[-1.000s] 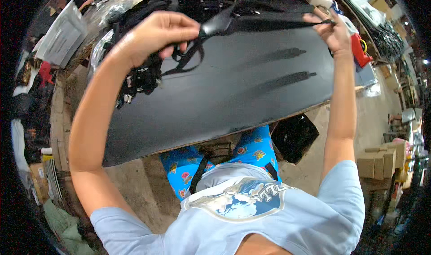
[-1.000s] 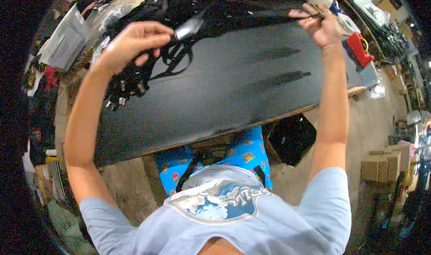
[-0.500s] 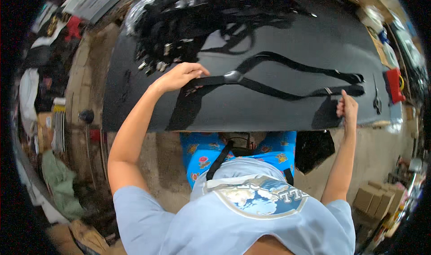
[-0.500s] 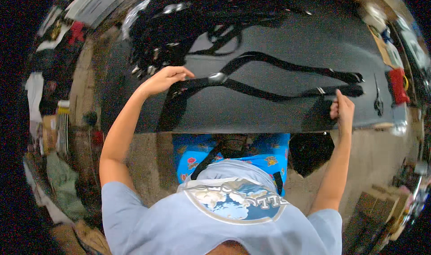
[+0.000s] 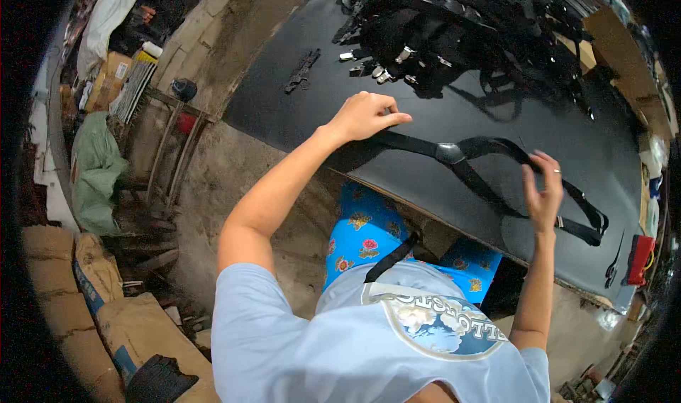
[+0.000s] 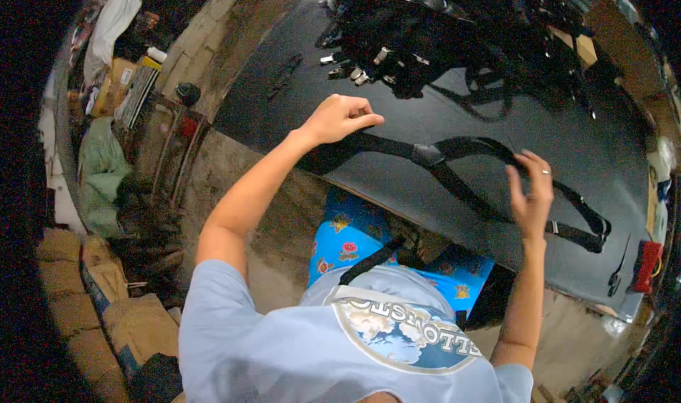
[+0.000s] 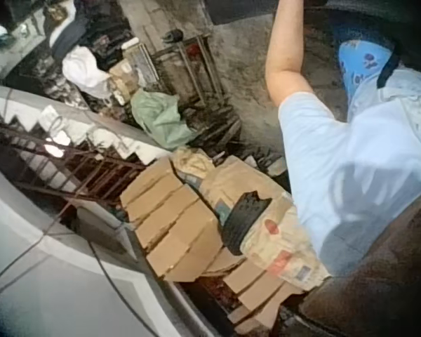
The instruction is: The person puts on eyeglasses and assembles black suspenders by attaching metal and plastic clips and buckle fasteners to the straps by hand.
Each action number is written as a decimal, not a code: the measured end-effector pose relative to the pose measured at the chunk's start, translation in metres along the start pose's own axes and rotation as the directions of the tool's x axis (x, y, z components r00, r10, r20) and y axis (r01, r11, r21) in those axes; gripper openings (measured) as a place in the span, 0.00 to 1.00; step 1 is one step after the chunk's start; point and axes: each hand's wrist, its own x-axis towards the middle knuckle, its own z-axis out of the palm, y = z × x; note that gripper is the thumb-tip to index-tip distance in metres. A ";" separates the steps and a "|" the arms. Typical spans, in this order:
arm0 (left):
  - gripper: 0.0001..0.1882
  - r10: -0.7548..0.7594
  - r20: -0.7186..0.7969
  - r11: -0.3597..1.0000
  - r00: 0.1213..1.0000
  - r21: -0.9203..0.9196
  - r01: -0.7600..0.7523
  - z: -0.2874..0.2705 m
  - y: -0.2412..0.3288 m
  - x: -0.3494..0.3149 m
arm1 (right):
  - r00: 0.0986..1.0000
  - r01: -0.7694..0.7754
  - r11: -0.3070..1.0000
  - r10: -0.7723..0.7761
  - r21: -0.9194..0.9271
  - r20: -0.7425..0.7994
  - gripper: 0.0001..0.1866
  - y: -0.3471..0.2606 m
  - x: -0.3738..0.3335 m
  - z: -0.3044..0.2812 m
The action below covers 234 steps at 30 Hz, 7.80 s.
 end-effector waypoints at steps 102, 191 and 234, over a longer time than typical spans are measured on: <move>0.15 -0.028 -0.300 0.527 0.954 -0.815 -0.241 0.078 0.137 0.017 | 0.717 -0.647 0.125 0.436 0.752 0.544 0.16 -0.102 0.041 0.038; 0.15 0.228 -0.275 0.757 0.934 -0.553 -0.348 0.038 0.162 -0.031 | 0.970 -0.122 0.740 0.230 0.661 -0.078 0.09 -0.108 0.055 -0.002; 0.09 0.286 -0.427 0.842 0.858 -0.316 -0.438 0.057 0.154 -0.039 | 0.994 -0.100 0.846 0.068 0.523 0.080 0.11 -0.114 0.039 -0.005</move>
